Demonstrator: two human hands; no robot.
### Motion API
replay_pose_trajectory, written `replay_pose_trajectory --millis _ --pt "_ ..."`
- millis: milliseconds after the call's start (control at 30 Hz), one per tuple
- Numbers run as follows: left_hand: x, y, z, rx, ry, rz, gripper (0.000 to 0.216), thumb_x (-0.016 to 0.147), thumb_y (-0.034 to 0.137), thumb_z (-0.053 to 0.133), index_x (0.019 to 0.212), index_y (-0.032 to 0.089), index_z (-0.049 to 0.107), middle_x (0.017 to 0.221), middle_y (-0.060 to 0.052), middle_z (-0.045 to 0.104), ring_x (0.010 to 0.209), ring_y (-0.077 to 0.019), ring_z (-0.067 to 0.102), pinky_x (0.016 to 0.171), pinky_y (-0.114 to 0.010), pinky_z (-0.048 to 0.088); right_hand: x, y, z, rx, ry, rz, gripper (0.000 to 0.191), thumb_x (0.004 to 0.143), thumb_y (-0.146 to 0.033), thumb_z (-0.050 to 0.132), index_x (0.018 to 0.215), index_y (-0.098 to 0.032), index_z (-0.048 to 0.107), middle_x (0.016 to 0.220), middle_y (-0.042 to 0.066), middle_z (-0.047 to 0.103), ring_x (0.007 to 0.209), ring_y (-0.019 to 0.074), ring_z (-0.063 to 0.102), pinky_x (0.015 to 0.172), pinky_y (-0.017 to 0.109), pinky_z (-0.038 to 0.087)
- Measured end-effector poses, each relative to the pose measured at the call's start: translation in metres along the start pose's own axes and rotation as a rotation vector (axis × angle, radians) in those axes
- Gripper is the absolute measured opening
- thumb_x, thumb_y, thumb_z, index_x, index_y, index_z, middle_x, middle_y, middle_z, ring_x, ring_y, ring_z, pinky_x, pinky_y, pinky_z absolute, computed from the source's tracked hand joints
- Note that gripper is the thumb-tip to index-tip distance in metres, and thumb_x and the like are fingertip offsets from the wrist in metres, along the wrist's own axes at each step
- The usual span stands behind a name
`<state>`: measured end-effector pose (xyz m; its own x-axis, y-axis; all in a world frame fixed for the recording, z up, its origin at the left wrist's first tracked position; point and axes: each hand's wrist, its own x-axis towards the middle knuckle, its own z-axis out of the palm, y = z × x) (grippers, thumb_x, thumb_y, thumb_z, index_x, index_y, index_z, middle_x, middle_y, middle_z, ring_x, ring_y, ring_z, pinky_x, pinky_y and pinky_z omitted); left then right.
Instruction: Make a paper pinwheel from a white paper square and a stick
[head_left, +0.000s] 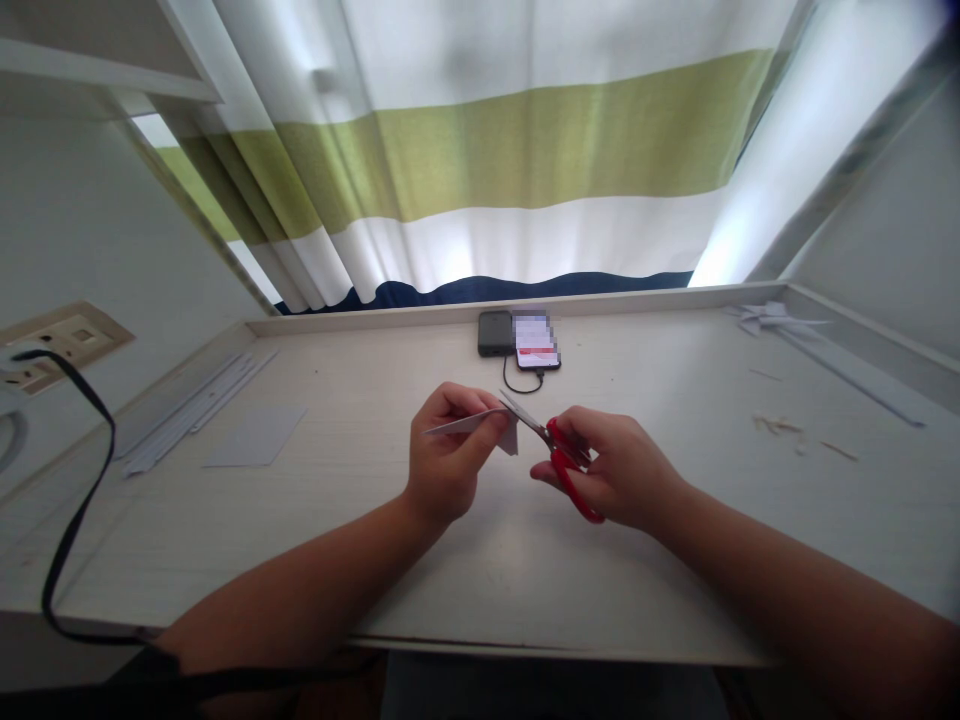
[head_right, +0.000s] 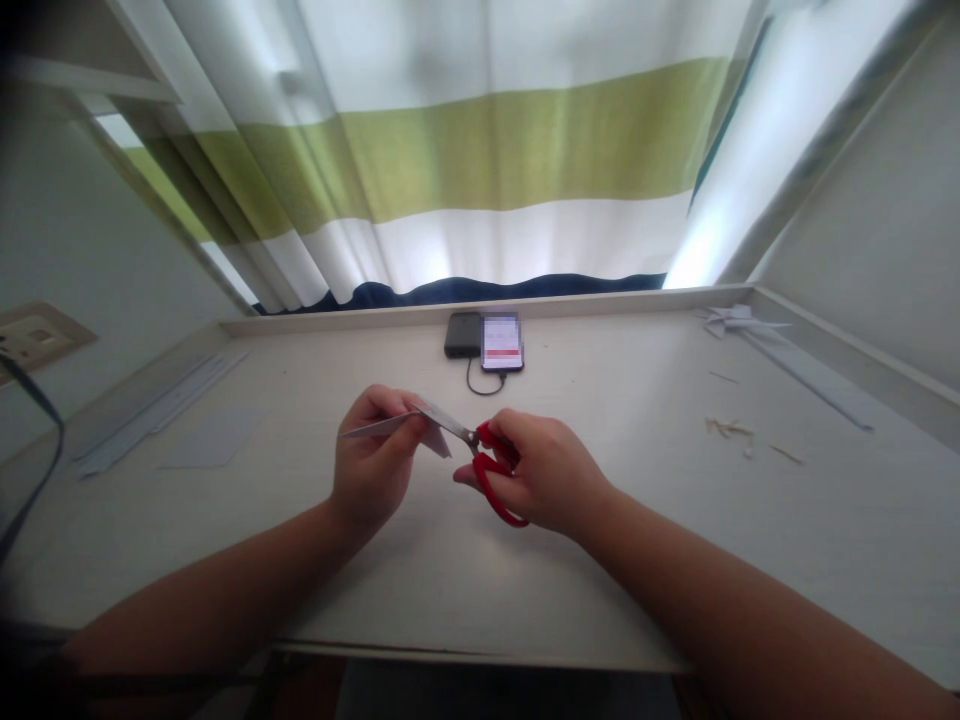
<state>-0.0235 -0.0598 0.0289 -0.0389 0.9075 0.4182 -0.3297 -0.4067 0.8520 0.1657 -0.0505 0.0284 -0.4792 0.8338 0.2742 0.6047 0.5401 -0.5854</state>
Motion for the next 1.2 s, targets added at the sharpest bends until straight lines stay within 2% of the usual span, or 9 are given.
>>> replay_pose_trajectory --millis 233,633,800,1000,1200 --pt "0.0 -0.001 -0.002 -0.005 -0.025 -0.022 0.014 0.078 0.019 0.07 0.077 0.02 0.056 0.08 -0.001 0.063 0.068 -0.0151 0.062 0.056 -0.029 0.054 0.001 0.0 0.0 -0.005 -0.023 0.007 0.032 0.077 -0.048 0.067 0.083 -0.019 0.055 0.072 0.004 0.063 0.06 0.0147 0.053 0.053 0.027 0.044" --pt "0.002 -0.009 -0.009 -0.053 -0.112 0.054 0.012 0.081 0.011 0.065 0.081 0.018 0.056 0.083 -0.001 0.062 0.071 -0.0127 0.061 0.057 -0.025 0.054 0.001 0.001 -0.002 -0.022 0.017 -0.031 0.033 0.077 -0.048 0.068 0.076 -0.018 0.054 0.065 0.001 0.058 0.056 0.0123 0.047 0.051 0.024 0.038" --pt "0.002 -0.01 -0.01 -0.026 -0.088 0.031 0.012 0.08 0.012 0.066 0.081 0.018 0.056 0.083 -0.001 0.062 0.075 -0.0136 0.062 0.061 -0.026 0.053 0.002 0.0 0.0 -0.017 0.027 -0.008 0.033 0.076 -0.048 0.069 0.073 -0.018 0.053 0.063 -0.001 0.056 0.054 0.0117 0.046 0.051 0.025 0.037" --pt "0.003 -0.009 -0.009 0.007 -0.023 -0.051 0.017 0.075 0.013 0.072 0.079 0.017 0.055 0.083 -0.001 0.062 0.076 -0.0133 0.06 0.065 -0.027 0.051 0.003 -0.001 0.004 0.044 -0.025 0.058 0.032 0.076 -0.047 0.068 0.072 -0.019 0.053 0.062 -0.002 0.057 0.054 0.012 0.047 0.05 0.024 0.037" --pt "0.002 -0.009 -0.009 -0.009 -0.011 -0.119 0.016 0.076 0.014 0.072 0.079 0.017 0.056 0.083 -0.001 0.062 0.076 -0.013 0.06 0.065 -0.027 0.05 0.003 0.001 0.005 -0.001 -0.018 0.065 0.032 0.077 -0.048 0.067 0.072 -0.019 0.053 0.063 -0.001 0.058 0.054 0.0124 0.047 0.05 0.025 0.037"
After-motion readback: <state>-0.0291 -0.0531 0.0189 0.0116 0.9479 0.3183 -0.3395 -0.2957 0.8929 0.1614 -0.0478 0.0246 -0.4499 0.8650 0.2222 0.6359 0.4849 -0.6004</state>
